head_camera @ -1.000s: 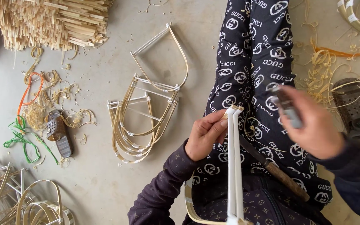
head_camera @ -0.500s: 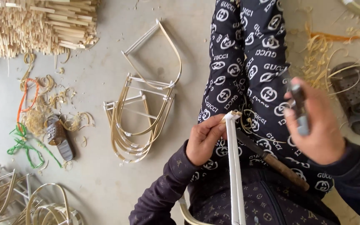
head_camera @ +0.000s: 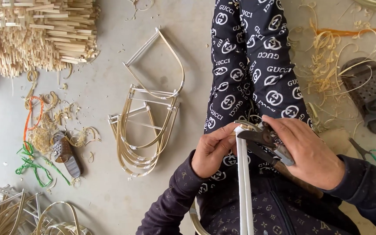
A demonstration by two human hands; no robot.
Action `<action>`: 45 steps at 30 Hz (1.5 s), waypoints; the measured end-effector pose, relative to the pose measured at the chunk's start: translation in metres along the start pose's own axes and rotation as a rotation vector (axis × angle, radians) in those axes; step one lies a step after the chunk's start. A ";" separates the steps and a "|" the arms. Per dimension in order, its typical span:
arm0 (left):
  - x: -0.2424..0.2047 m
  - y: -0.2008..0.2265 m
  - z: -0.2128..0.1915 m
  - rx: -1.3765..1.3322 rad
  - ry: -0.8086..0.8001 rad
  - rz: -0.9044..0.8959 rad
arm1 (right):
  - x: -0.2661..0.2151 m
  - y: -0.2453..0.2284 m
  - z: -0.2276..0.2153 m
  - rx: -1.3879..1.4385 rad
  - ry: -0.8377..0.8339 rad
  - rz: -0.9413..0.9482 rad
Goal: Cutting and assembling bamboo strips to create structural frame components, using pruning shears to trim and tape/bindings to secure parts.
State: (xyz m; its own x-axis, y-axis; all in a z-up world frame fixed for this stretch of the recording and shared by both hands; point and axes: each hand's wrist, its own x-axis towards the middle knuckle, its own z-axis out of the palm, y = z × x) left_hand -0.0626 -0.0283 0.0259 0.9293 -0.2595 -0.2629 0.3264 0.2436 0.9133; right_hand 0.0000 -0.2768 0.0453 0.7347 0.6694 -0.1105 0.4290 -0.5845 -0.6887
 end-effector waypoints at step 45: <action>-0.059 0.112 0.002 -0.025 0.110 0.062 | 0.055 0.055 -0.008 1.176 -0.039 0.161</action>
State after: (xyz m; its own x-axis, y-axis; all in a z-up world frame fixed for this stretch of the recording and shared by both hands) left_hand -0.0816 0.0124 0.1442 0.9609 -0.1391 -0.2396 0.2702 0.2798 0.9212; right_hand 0.0685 -0.2755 0.0071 0.7105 0.6525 -0.2636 -0.4276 0.1028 -0.8981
